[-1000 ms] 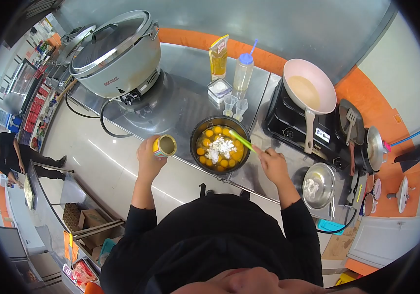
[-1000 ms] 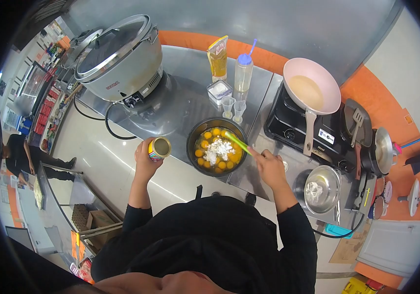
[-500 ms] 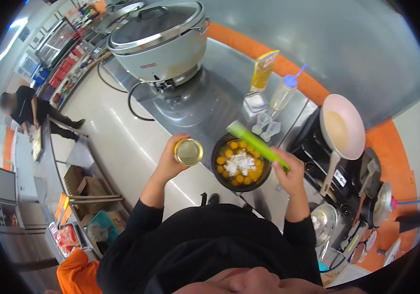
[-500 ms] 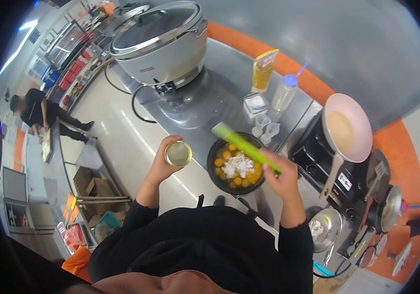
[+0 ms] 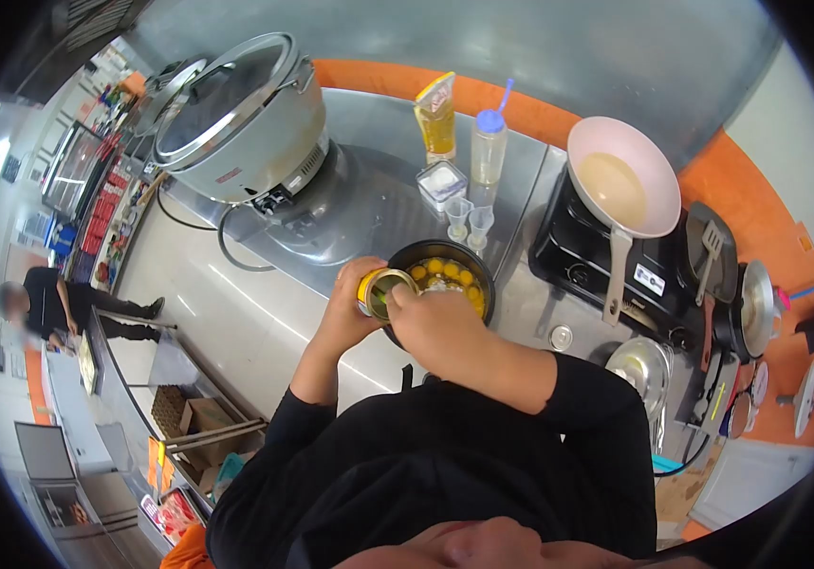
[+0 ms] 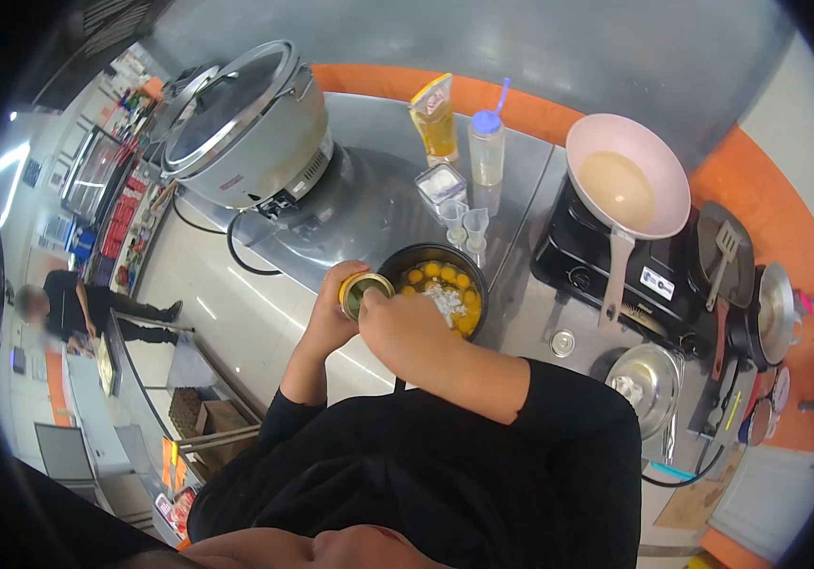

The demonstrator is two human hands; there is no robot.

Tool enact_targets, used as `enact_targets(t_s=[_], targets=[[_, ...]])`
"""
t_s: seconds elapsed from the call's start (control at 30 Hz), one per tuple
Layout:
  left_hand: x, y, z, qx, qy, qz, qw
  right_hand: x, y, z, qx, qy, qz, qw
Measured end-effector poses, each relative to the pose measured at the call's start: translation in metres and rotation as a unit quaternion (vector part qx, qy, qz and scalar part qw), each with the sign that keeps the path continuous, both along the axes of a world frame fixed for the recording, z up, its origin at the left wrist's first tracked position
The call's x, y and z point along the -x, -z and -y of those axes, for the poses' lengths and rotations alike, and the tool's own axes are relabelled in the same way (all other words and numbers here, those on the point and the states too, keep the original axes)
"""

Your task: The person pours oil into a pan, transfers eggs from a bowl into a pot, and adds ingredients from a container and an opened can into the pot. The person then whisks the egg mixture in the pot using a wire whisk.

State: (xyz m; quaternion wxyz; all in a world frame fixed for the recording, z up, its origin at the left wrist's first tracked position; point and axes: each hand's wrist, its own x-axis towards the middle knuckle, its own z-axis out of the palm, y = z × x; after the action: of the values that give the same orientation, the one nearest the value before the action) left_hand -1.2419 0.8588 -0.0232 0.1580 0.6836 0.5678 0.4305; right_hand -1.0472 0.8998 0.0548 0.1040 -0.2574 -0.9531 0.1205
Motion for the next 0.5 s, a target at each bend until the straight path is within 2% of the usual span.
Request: enact_targets(t_s=[0.03,0.1,0.17,0.23,0.27,0.3,0.37,0.4,0.43,0.5], targets=[[-0.001,0.002,-0.001,0.003,0.008,0.0,1.0,-0.005,-0.001,-0.006,0.003,0.008,0.0,1.0],[-0.003,0.007,-0.001,0.007,0.023,0.014,1.0,-0.019,-0.001,-0.02,0.111,-0.017,-0.136,0.984],[-0.005,0.006,-0.002,0.009,0.028,0.014,0.999,-0.032,0.003,-0.028,0.158,0.001,-0.145,0.977],[-0.003,0.004,-0.003,0.009,0.03,0.012,0.999,-0.048,0.003,-0.037,0.259,-0.01,-0.205,0.944],[-0.001,0.003,-0.004,0.004,0.031,-0.018,0.999,-0.059,0.005,-0.043,0.31,0.004,-0.194,0.931],[0.001,0.002,-0.005,-0.003,0.031,-0.048,0.998,-0.068,0.009,-0.045,0.31,0.003,-0.196,0.93],[0.001,-0.001,-0.004,0.006,0.019,-0.066,0.998,-0.085,0.021,-0.046,0.376,0.061,-0.24,0.893],[0.001,-0.003,-0.003,0.016,0.009,-0.084,0.996,-0.088,0.024,-0.045,0.373,0.049,-0.261,0.889],[-0.001,-0.005,-0.003,0.017,0.01,-0.086,0.996,-0.094,0.025,-0.044,0.374,0.05,-0.263,0.888],[-0.007,-0.011,-0.005,0.008,0.012,-0.122,0.992,-0.107,0.018,-0.041,0.543,0.141,-0.156,0.813]])
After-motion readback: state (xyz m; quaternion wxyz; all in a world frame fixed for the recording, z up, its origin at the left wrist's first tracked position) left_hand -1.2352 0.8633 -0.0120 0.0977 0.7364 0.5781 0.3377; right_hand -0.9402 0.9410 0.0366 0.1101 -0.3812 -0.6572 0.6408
